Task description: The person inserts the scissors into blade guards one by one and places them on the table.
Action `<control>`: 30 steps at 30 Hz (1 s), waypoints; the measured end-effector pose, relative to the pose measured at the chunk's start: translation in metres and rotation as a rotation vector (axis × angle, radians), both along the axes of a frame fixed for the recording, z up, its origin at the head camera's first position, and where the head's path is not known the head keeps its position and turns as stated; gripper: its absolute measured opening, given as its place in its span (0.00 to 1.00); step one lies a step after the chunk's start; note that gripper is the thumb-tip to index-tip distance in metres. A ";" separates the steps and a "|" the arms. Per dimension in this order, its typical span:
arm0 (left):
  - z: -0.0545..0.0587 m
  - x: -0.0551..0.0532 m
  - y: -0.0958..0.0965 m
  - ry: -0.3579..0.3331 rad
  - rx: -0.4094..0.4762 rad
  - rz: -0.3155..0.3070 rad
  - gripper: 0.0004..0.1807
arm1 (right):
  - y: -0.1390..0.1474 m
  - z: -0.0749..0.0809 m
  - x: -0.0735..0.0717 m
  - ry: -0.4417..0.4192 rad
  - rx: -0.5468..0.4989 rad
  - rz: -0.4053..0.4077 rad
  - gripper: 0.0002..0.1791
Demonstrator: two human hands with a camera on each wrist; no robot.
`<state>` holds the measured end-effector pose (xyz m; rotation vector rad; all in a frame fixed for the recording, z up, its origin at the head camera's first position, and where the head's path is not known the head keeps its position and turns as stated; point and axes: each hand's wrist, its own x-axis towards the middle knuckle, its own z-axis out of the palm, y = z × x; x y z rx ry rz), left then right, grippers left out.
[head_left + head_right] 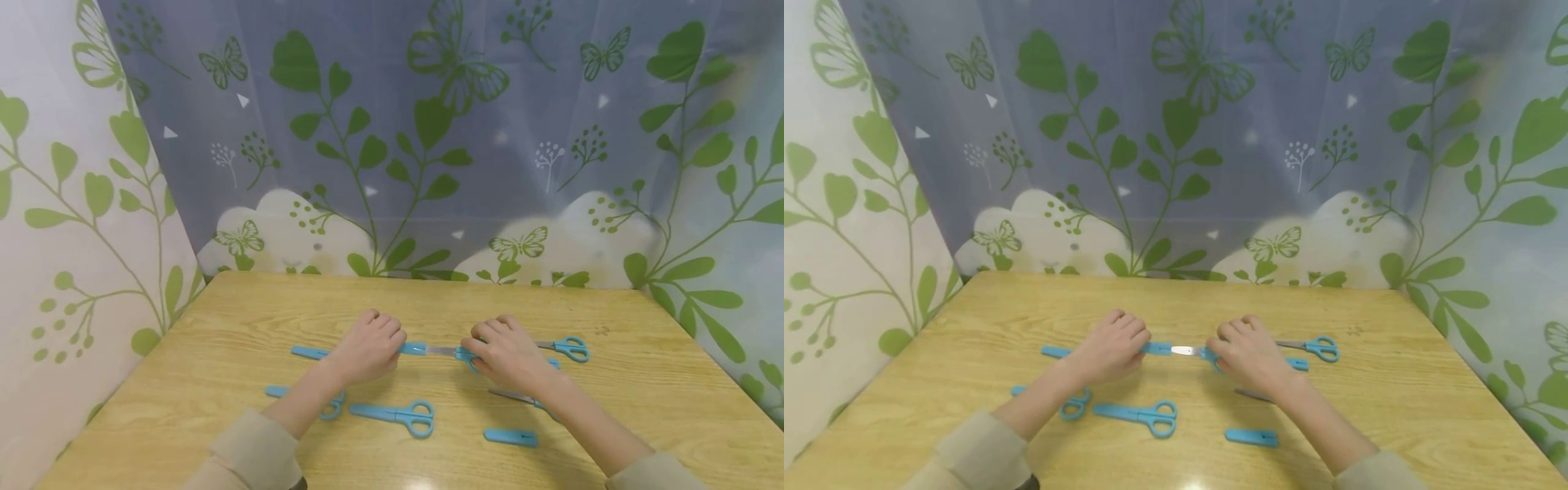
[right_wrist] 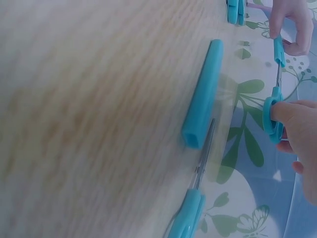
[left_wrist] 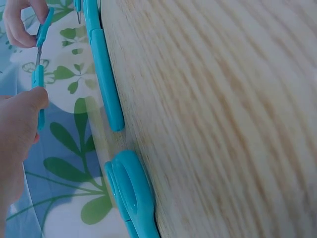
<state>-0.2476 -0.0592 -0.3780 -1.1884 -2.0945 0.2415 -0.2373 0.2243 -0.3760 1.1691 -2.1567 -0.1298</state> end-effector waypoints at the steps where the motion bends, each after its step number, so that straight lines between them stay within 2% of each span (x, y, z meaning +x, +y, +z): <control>1: 0.001 0.000 0.001 0.003 -0.006 0.003 0.03 | 0.000 0.000 0.000 0.003 0.000 0.001 0.17; 7: 0.002 0.003 0.003 0.031 -0.034 0.022 0.03 | -0.002 0.000 0.001 0.018 0.011 0.006 0.16; 15: 0.001 0.004 0.006 0.036 -0.054 0.040 0.04 | -0.006 0.000 0.004 0.013 0.019 0.001 0.16; 30: 0.001 0.007 0.009 0.047 -0.043 0.013 0.04 | -0.010 0.000 0.006 0.021 0.000 0.030 0.15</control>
